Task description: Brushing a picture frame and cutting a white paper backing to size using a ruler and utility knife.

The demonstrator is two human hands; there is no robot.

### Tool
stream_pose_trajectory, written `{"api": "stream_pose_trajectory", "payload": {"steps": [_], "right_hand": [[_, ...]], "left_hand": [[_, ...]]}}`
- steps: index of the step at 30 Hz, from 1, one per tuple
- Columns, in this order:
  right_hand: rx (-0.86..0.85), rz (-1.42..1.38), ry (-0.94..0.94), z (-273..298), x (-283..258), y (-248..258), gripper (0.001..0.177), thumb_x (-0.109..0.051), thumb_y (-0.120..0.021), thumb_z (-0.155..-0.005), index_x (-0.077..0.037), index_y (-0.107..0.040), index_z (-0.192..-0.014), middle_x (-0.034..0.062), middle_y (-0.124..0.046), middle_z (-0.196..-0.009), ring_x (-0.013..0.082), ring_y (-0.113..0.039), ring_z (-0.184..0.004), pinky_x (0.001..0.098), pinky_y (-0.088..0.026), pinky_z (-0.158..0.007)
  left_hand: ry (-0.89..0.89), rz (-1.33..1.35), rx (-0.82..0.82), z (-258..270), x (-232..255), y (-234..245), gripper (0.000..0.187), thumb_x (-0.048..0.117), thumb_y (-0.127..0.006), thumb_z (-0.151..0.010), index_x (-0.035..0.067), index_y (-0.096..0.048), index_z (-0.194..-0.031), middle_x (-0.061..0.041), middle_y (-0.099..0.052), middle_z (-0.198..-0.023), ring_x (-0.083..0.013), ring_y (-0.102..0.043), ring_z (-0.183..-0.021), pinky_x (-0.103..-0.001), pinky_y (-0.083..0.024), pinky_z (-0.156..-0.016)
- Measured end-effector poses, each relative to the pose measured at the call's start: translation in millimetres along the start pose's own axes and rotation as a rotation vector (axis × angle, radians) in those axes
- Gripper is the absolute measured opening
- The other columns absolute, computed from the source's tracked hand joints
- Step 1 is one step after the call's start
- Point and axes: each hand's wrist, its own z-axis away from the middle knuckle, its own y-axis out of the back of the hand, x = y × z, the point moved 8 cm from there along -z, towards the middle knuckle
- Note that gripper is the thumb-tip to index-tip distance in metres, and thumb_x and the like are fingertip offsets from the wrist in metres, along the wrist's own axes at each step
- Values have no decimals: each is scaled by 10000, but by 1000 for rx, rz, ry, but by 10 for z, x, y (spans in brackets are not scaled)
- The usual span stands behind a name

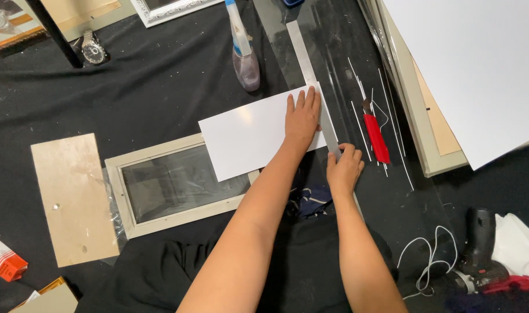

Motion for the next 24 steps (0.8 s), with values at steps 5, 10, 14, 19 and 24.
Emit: {"api": "stream_pose_trajectory", "payload": {"steps": [5, 10, 14, 19, 24], "right_hand": [[19, 9, 29, 24, -24, 24, 329, -188, -754, -898, -144, -562, -1162, 99, -562, -1056, 367, -607, -966, 453, -441, -870], [51, 9, 55, 0, 28, -18, 317, -195, -780, -866, -142, -567, -1095, 103, -559, -1013, 390, -604, -935, 464, -448, -853], [68, -9, 45, -37, 74, -55, 331, -217, -800, -844, -148, -570, -1071, 104, -562, -999, 395, -602, -943, 478, -463, -844], [89, -23, 51, -56, 49, -51, 336, -216, -806, -827, -152, -571, -1058, 90, -562, -972, 387, -614, -932, 479, -476, -833], [57, -42, 27, -49, 70, -57, 319, -198, -792, -861, -159, -579, -1096, 76, -563, -984, 372, -607, -951, 473, -488, -830]], "left_hand": [[11, 0, -19, -22, -11, -40, 986, 448, -807, -895, 137, -232, -1634, -100, -210, -1706, -296, -278, -1547, -603, -88, -1273], [14, -33, -29, -19, 8, -57, 993, 470, -790, -908, 142, -208, -1642, -88, -186, -1712, -293, -256, -1553, -606, -99, -1265], [30, -25, -55, -14, 22, -73, 982, 461, -765, -933, 146, -176, -1653, -78, -141, -1724, -289, -226, -1563, -595, -136, -1263], [39, -3, -75, -114, 14, -198, 996, 447, -766, -938, 135, -152, -1658, -93, -105, -1729, -306, -208, -1568, -602, -169, -1255], [42, -10, -74, -133, 11, -257, 1029, 447, -775, -931, 133, -121, -1661, -95, -85, -1732, -315, -189, -1573, -611, -174, -1247]]}}
